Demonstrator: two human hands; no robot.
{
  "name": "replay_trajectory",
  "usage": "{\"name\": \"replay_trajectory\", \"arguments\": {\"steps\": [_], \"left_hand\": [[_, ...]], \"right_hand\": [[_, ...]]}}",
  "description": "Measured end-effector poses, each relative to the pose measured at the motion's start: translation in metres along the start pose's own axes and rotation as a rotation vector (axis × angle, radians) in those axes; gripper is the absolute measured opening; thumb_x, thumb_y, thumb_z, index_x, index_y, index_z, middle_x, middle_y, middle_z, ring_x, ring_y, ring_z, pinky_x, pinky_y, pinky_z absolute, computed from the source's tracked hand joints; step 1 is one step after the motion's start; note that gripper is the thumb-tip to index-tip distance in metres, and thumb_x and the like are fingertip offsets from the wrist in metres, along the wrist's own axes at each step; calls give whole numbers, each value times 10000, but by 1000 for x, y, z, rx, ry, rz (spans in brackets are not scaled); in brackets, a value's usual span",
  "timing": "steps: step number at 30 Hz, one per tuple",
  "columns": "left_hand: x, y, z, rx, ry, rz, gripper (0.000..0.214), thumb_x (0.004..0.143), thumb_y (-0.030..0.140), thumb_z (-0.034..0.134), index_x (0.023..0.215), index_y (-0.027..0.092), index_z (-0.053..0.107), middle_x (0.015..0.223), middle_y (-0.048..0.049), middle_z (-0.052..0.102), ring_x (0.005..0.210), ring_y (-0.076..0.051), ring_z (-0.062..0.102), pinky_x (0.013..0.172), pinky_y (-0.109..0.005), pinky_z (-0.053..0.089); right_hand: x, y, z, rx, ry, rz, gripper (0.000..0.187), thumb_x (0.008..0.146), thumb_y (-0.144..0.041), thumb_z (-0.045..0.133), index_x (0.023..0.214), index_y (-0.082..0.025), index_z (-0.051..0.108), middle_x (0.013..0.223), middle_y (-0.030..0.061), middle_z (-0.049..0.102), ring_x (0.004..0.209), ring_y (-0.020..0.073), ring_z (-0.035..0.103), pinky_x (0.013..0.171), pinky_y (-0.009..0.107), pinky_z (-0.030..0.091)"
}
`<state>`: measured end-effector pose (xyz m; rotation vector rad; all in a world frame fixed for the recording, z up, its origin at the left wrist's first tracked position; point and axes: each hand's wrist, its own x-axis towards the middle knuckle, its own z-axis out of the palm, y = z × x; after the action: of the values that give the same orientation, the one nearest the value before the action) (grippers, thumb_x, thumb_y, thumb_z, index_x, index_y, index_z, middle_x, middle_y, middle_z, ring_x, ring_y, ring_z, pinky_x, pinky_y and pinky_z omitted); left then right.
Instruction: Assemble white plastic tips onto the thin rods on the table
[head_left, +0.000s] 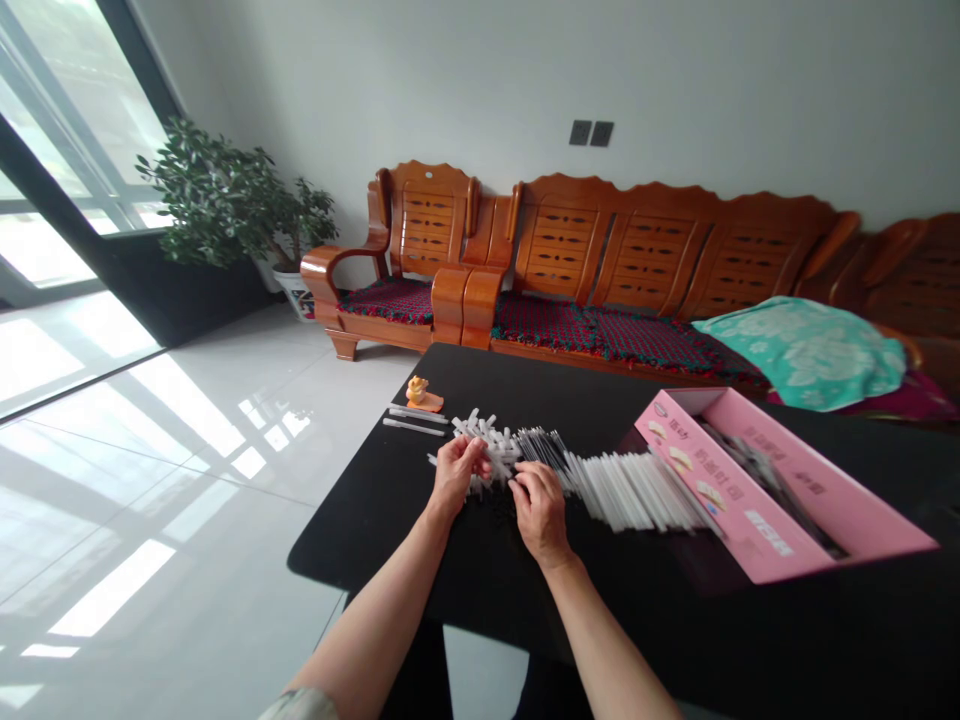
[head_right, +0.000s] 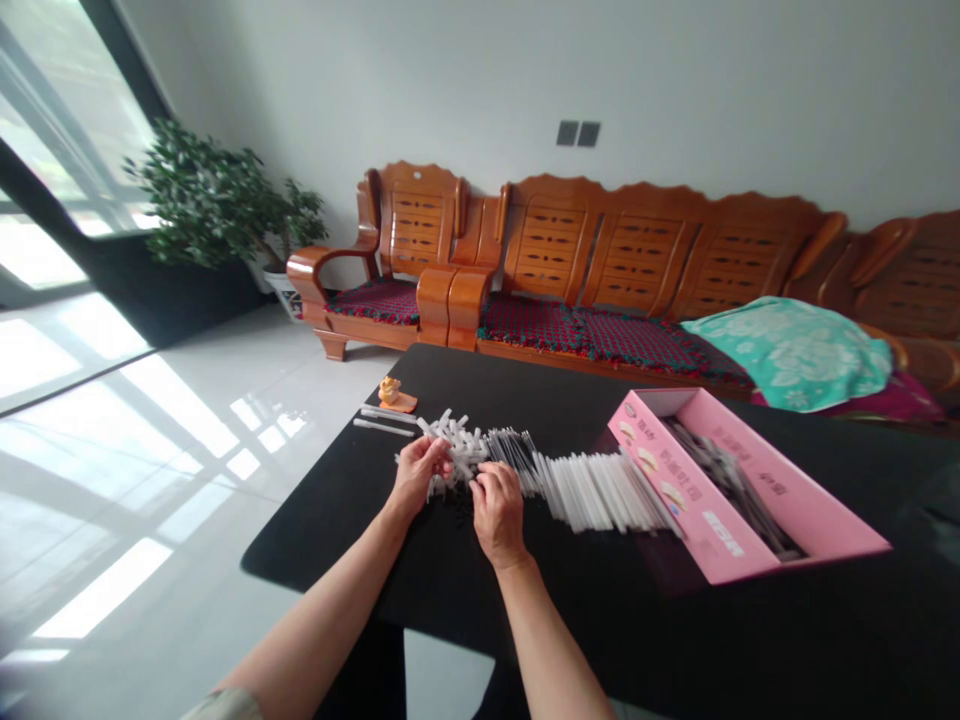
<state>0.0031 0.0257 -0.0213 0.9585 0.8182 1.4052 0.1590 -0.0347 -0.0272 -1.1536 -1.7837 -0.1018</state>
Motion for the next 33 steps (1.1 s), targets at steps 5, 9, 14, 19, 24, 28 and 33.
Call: {"name": "replay_trajectory", "arguments": {"steps": [5,9,14,19,24,28,33], "left_hand": [[3,-1,-4,-11,48,23,380,765,486,730,787,116,647,549,2,611,438,-103,552,434,-208,448],[5,1,-7,-36,143,56,382,746,489,742,746,123,632,587,-3,631,456,-102,561,440,-208,457],[4,3,-6,-25,100,46,378,752,487,739,772,121,645,592,-6,635,461,-107,568,440,-211,455],[-3,4,0,4,-8,12,370,771,480,725,814,119,656,568,0,620,433,-105,556,434,-212,449],[-2,4,-1,22,-39,11,363,783,472,714,827,115,656,579,-11,632,434,-108,557,443,-220,460],[7,8,-12,-92,164,107,348,780,466,714,829,130,635,592,8,619,473,-102,573,464,-204,464],[13,14,-26,-214,307,165,347,751,449,739,847,142,607,633,13,625,519,-88,587,516,-191,474]], "right_hand": [[-2,0,-1,-15,11,38,51,901,-158,549,864,-193,556,1002,93,629,1003,230,563,919,448,483],[-2,1,-1,-69,-9,32,58,877,-161,571,829,-190,556,1003,100,630,1005,242,557,944,473,467],[-1,1,-1,-90,7,11,86,907,-214,575,981,-182,603,1015,100,645,993,240,578,1008,518,431],[1,-1,-1,-53,18,-25,124,935,-150,509,981,-179,620,978,89,657,969,220,584,967,478,467],[1,-1,-1,-27,16,-16,144,934,-133,490,940,-181,626,950,88,657,947,215,589,887,429,500],[-1,1,-10,-41,85,19,139,910,-134,487,889,-186,613,969,93,652,967,221,584,907,435,489],[-5,17,-22,-151,278,147,104,872,-158,511,801,-195,578,968,106,644,940,239,581,869,436,483]]}}
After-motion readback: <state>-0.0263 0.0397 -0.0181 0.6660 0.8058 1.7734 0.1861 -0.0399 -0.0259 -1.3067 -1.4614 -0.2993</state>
